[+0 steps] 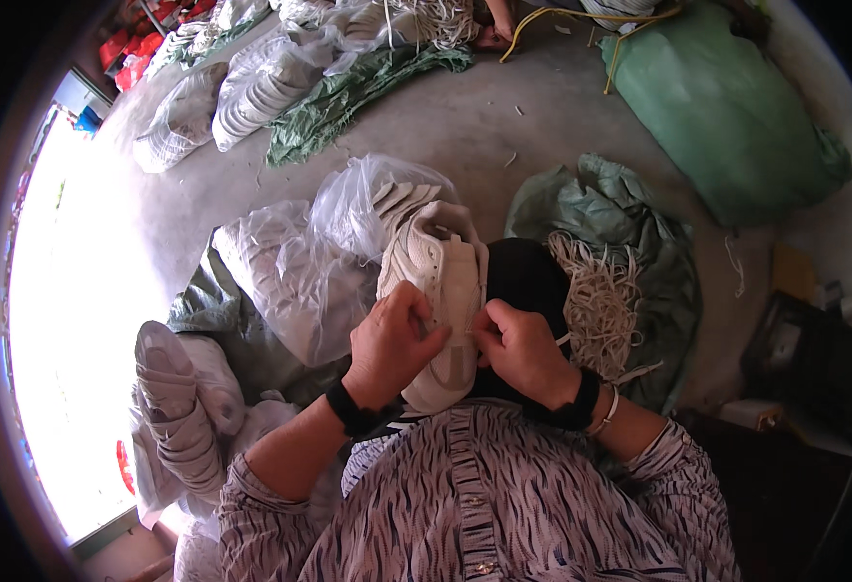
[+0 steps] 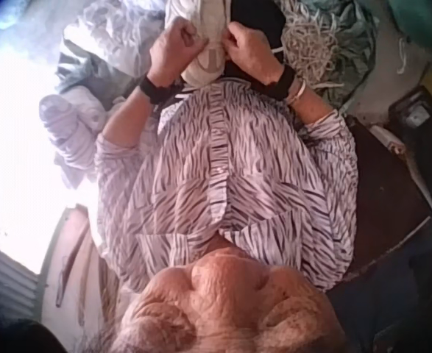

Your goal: Insert shoe laces into a white sneaker during assembly.

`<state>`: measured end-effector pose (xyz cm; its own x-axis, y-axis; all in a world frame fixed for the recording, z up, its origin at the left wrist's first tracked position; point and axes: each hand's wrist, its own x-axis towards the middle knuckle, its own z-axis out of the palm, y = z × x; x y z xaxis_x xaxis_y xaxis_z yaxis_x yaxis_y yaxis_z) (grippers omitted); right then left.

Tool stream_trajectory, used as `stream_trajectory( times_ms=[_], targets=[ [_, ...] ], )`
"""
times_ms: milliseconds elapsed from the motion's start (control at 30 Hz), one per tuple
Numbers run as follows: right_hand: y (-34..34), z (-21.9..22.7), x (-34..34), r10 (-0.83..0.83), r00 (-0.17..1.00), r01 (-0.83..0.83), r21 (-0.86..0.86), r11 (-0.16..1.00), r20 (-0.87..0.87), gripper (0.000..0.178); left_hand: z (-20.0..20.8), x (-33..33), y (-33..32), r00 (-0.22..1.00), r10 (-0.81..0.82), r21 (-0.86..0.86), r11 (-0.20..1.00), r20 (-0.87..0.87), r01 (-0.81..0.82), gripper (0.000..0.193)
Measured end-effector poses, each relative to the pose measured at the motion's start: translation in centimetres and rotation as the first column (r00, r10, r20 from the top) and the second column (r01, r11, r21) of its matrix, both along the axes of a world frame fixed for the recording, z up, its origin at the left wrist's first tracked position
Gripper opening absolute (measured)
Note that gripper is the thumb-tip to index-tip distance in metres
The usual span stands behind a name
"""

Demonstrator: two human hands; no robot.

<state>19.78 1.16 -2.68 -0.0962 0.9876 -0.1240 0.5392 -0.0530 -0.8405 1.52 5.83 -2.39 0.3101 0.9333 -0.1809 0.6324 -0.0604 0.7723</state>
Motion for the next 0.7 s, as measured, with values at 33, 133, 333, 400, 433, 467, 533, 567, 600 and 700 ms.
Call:
stream_trajectory(
  times_ms=[33, 133, 333, 400, 433, 467, 533, 567, 600, 700],
  targets=[
    [0.0, 0.0, -0.1, 0.001, 1.0, -0.001, -0.001, 1.0, 0.001, 0.007, 0.1, 0.0, 0.0, 1.0, -0.001, 0.007, 1.0, -0.007, 0.001, 0.03],
    [-0.1, 0.3, -0.4, 0.026, 0.999, -0.028, 0.061, 0.998, 0.032, 0.008, 0.3, 0.2, -0.3, 0.998, 0.004, -0.012, 1.0, -0.063, -0.005, 0.03],
    [-0.1, 0.6, -1.3, 0.001, 0.983, -0.022, 0.11, 0.994, 0.183, 0.008, -0.6, 0.4, -0.6, 0.998, 0.029, 0.13, 0.991, -0.053, -0.022, 0.031],
    [-0.1, 0.2, -1.5, -0.022, 0.97, -0.023, 0.182, 0.983, 0.241, 0.007, -0.5, 0.5, -0.6, 0.998, 0.028, 0.126, 0.992, -0.049, -0.022, 0.031],
    [-0.2, 0.0, -1.6, -0.023, 0.97, -0.021, 0.179, 0.984, 0.243, 0.007, -0.4, 0.5, -0.7, 0.998, 0.03, 0.122, 0.992, -0.05, -0.024, 0.031],
    [-0.2, -0.2, -1.6, -0.052, 0.994, 0.041, 0.109, 0.993, 0.101, 0.007, -0.5, 0.4, -0.8, 0.998, 0.029, 0.119, 0.993, -0.049, -0.023, 0.031],
    [-0.2, -0.6, -1.6, -0.097, 0.995, 0.098, 0.029, 0.995, -0.035, 0.007, -0.6, 0.2, -0.8, 0.999, 0.031, 0.129, 0.991, -0.008, -0.03, 0.03],
    [-0.1, -0.7, -1.5, -0.177, 0.94, 0.131, -0.172, 0.976, -0.291, 0.008, -0.5, 0.1, -0.7, 1.0, 0.026, 0.128, 0.991, -0.004, -0.025, 0.03],
    [-0.1, -0.7, -1.4, -0.293, 0.811, 0.106, -0.365, 0.925, -0.506, 0.009, -0.2, -0.1, -0.5, 1.0, 0.014, 0.051, 0.999, -0.006, -0.014, 0.03],
    [-0.3, -1.0, -2.8, -0.315, 0.847, 0.184, -0.32, 0.929, -0.429, 0.008, -0.5, -0.6, -0.6, 1.0, 0.0, 0.035, 0.999, 0.003, 0.0, 0.029]
  ],
)
